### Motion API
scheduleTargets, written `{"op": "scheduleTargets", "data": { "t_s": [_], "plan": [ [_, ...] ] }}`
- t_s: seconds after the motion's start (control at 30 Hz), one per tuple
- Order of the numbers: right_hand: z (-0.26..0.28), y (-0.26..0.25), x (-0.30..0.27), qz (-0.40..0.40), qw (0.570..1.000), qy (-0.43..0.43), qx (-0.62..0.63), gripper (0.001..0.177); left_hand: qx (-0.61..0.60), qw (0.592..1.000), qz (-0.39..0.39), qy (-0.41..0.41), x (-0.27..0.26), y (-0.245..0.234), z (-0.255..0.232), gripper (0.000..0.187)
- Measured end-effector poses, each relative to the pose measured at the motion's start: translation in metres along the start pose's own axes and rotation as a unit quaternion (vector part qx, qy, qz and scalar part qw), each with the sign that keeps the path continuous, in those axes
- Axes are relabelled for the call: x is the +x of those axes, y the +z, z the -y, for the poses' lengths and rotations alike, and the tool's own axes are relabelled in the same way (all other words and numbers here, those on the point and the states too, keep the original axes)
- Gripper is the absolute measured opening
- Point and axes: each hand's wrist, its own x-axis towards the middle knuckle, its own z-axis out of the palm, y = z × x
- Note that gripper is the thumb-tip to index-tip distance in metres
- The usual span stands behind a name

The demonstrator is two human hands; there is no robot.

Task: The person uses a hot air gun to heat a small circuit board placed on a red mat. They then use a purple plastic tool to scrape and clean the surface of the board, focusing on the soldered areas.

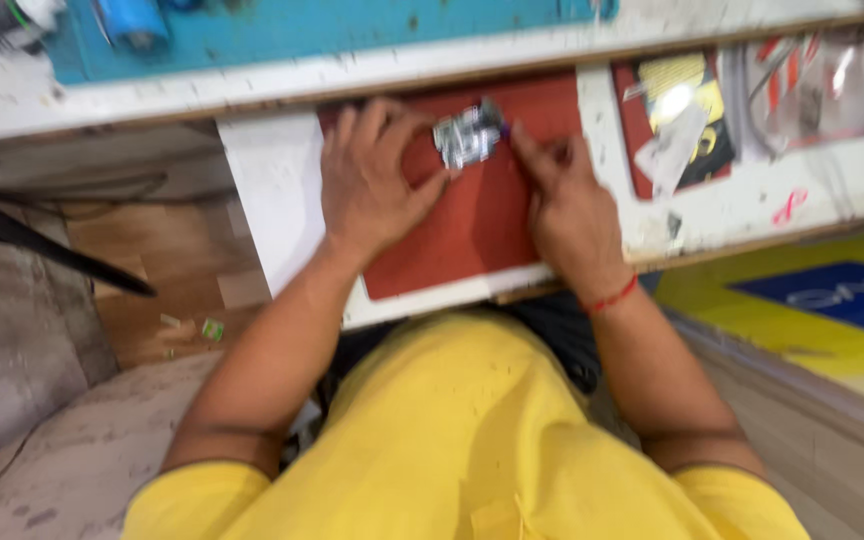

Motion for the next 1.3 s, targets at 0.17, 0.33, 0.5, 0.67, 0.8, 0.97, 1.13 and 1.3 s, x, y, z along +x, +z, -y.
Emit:
{"op": "scheduleTargets", "data": {
  "t_s": [0.17, 0.33, 0.5, 0.67, 0.8, 0.97, 1.13, 1.3],
  "plan": [
    [0.003, -0.003, -0.012, 0.053, 0.999, -0.002, 0.002, 0.053, 0.016, 1.0, -0.002, 0.024, 0.0, 0.003, 0.0, 0.044],
    [0.0, -0.003, -0.01, 0.053, 0.998, -0.026, 0.012, 0.055, 0.011, 1.0, 0.005, 0.013, -0.004, 0.003, 0.0, 0.044],
    [-0.004, -0.007, -0.001, 0.019, 1.0, 0.022, 0.003, 0.051, 0.003, 1.0, 0.008, 0.011, 0.003, 0.001, -0.004, 0.042],
    [0.008, -0.005, -0.01, 0.064, 0.998, 0.009, 0.016, 0.053, 0.005, 1.0, -0.007, 0.016, 0.003, 0.001, -0.004, 0.043],
    [0.001, -0.007, 0.001, 0.033, 0.999, 0.003, 0.001, 0.054, 0.0, 1.0, 0.004, 0.0, 0.006, -0.001, -0.006, 0.042],
    [0.002, -0.003, 0.002, 0.026, 0.999, 0.019, 0.019, 0.053, -0.005, 1.0, -0.004, 0.002, 0.004, 0.0, -0.005, 0.042],
    [0.017, 0.002, -0.009, 0.088, 0.996, 0.01, 0.013, 0.056, 0.001, 1.0, -0.012, 0.013, -0.003, -0.003, -0.004, 0.041],
    [0.0, 0.001, -0.008, 0.008, 0.999, 0.003, 0.047, 0.056, 0.001, 1.0, -0.021, 0.01, -0.004, -0.001, -0.005, 0.041]
  ]
}}
